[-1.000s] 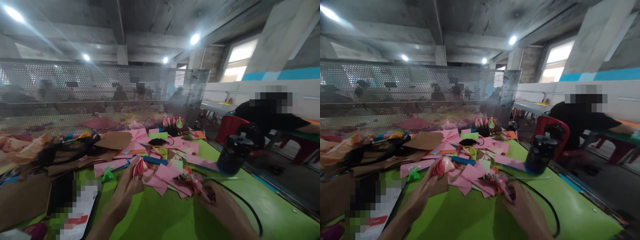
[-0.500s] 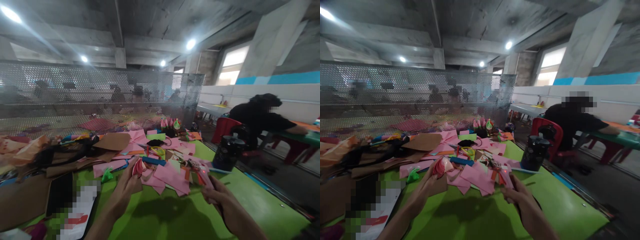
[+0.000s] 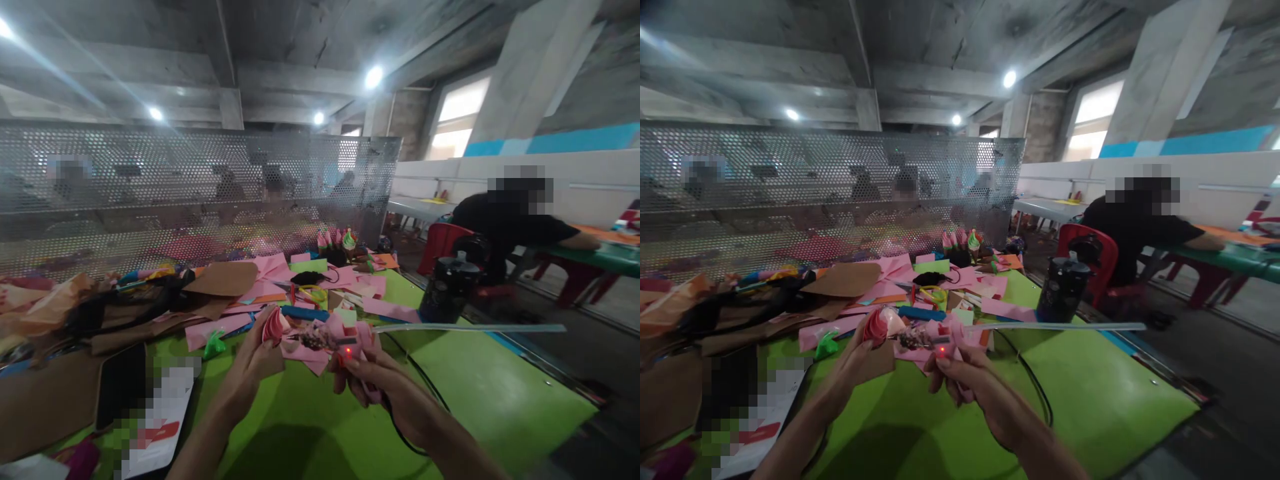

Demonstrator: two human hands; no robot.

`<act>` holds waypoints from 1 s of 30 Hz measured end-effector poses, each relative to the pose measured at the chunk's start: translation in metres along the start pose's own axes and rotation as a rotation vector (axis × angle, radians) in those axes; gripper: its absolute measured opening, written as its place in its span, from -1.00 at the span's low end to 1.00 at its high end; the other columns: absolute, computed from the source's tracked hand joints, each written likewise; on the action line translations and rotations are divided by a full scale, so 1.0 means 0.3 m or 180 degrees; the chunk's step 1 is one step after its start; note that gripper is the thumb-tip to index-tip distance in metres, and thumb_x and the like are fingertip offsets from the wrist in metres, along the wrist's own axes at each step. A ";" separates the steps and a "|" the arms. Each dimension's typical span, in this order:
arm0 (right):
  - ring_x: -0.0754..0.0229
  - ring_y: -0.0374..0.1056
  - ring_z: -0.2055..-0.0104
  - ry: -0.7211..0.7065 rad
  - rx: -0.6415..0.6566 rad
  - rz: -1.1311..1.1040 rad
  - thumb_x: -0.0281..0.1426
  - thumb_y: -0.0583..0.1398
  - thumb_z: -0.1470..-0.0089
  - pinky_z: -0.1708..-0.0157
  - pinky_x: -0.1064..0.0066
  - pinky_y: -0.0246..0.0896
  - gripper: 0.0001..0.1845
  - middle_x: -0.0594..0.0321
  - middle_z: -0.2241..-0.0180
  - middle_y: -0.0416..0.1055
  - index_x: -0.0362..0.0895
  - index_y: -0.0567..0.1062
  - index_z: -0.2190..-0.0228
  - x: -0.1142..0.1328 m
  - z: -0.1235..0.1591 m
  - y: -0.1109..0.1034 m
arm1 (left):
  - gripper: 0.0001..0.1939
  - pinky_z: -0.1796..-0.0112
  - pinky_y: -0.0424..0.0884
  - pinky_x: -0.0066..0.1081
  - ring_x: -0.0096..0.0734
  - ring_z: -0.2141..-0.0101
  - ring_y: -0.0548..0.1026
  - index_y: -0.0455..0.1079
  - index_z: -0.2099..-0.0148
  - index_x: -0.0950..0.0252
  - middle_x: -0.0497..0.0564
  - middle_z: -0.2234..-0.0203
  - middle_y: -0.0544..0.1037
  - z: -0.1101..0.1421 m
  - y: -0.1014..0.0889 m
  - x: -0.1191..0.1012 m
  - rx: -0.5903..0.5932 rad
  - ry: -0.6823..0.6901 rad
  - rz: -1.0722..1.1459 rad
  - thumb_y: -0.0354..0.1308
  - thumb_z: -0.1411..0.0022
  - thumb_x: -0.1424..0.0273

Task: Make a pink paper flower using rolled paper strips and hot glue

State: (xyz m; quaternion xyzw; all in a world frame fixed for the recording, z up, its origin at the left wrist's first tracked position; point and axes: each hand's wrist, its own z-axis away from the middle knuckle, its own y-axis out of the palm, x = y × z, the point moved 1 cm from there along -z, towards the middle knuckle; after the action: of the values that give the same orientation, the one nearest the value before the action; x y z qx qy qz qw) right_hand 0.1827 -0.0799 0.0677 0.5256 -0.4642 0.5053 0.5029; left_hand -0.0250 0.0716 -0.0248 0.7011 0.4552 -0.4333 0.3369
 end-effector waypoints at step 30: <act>0.33 0.16 0.55 0.0364 -0.0257 0.1095 -0.05 0.26 0.02 0.56 0.47 0.06 -0.60 0.30 0.51 0.36 -0.14 0.36 0.50 0.025 -0.034 0.046 | -0.40 -0.25 -0.03 -0.08 -0.04 -0.28 0.12 0.12 -0.32 0.15 0.06 -0.32 0.17 0.049 0.029 -0.093 0.0258 0.0285 -0.0494 -0.02 -0.28 0.13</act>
State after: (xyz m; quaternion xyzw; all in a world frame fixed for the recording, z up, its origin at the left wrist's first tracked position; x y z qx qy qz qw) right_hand 0.1688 -0.0704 0.0758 0.3882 -0.5378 0.5939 0.4554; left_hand -0.0272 0.0462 -0.0045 0.6955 0.5049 -0.4443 0.2530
